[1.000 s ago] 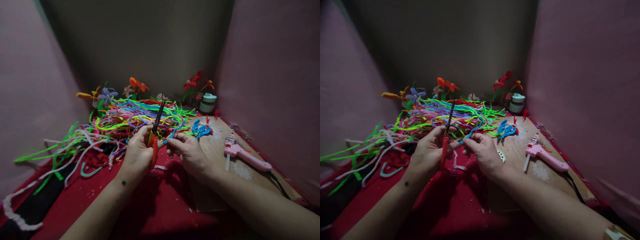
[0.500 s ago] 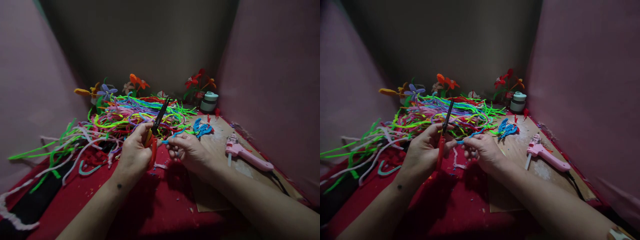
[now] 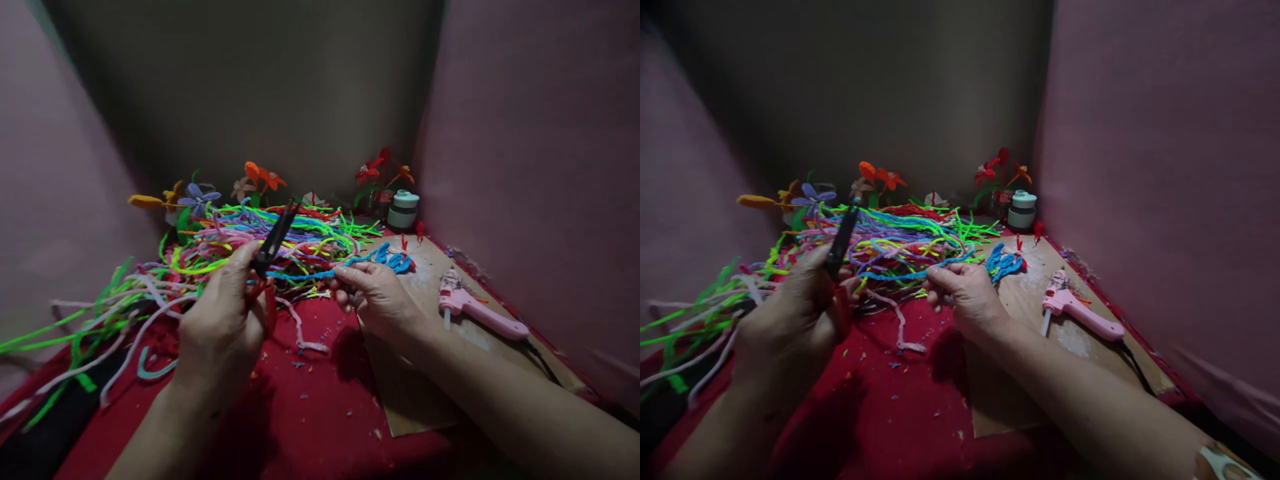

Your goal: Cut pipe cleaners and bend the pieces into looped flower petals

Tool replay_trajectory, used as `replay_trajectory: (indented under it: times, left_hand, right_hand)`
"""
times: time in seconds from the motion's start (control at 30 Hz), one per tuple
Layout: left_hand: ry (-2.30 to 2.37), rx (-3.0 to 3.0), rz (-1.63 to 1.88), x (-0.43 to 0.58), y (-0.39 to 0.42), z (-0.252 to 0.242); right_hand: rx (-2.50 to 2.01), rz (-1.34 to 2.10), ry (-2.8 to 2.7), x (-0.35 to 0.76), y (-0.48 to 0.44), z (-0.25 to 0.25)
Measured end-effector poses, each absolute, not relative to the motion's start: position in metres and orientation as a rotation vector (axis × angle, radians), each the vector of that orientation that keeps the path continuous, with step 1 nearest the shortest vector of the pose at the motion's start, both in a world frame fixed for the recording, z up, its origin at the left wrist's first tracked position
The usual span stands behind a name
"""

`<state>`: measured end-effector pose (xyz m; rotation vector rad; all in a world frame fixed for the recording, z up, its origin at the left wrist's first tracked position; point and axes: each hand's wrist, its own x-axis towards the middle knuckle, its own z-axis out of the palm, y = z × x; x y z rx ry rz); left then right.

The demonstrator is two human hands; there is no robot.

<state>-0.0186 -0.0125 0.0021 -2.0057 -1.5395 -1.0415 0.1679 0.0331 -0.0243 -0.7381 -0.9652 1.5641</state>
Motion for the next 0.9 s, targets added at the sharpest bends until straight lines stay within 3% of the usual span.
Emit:
replay_trajectory:
  times: [0.37,0.9]
  left_hand:
    - [-1.506,-2.258,-0.375,-0.023,-0.006,-0.015]
    - [-1.573,-2.201,-0.253,-0.017,-0.009,-0.017]
  right_hand:
    - [-0.657,1.552,-1.073,0.172,0.037,-0.021]
    - [-0.574,1.58,-1.1,0.173,0.038,-0.021]
